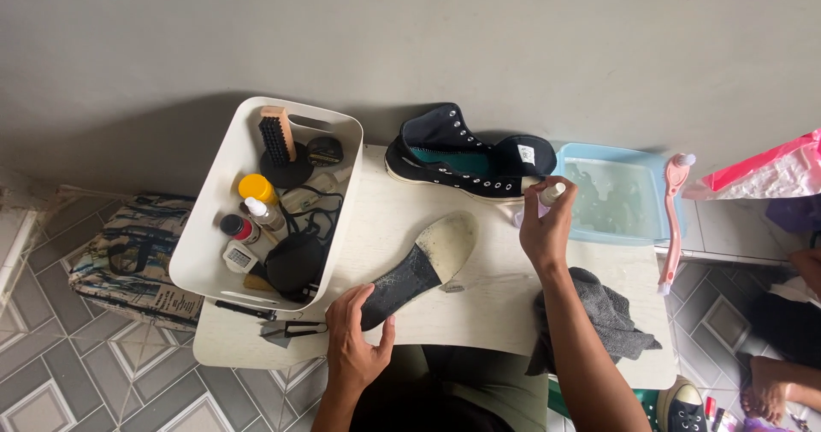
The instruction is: Scrubbing and cleaning a shoe insole using a cloth and cleaning solution at a repair bench.
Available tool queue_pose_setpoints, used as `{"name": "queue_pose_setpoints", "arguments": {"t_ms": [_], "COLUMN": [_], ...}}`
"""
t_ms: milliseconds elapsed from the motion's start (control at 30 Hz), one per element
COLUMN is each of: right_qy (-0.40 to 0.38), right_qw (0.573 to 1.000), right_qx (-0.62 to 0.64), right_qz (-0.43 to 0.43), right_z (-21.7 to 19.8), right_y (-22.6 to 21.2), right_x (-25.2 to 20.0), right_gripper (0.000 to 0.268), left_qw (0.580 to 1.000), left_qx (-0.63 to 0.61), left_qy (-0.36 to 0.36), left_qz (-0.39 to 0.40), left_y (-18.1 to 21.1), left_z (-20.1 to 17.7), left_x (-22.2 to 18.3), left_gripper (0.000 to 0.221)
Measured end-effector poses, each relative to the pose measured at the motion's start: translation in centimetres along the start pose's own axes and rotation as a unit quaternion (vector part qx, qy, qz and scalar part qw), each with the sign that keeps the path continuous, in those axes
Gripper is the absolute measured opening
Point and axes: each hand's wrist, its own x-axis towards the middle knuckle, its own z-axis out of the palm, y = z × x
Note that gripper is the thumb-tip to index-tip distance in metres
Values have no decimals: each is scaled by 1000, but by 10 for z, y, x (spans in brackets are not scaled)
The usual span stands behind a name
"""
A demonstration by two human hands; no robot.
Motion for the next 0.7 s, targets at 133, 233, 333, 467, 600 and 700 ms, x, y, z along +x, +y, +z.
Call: {"name": "queue_pose_setpoints", "arguments": {"t_ms": [133,233,333,467,600,700], "right_qy": [4,27,77,-11,-253,-288], "right_qw": [999,994,990,988,944,931], "right_qx": [-29,-79,-76,-114,-206,-225], "right_qz": [-22,-68,-91,-106,-47,-17], "right_z": [-3,-12,-26,-39,-36,-33], "right_y": [-3,-17,-39,-62,-26,-11], "right_x": [0,-7,-30,-59,-83,-96], "right_gripper": [41,69,92,63,56,42], "left_qw": [1000,1000,1000,1000,999,999], "left_qx": [7,12,11,15,25,24], "left_qy": [-4,-13,-11,-7,-10,-16], "left_qz": [7,-3,0,8,17,17], "left_y": [-1,-2,2,4,-1,-2], "left_z": [2,5,2,4,7,7], "left_x": [0,2,4,9,7,7], "left_gripper": [58,58,57,57,57,57]}}
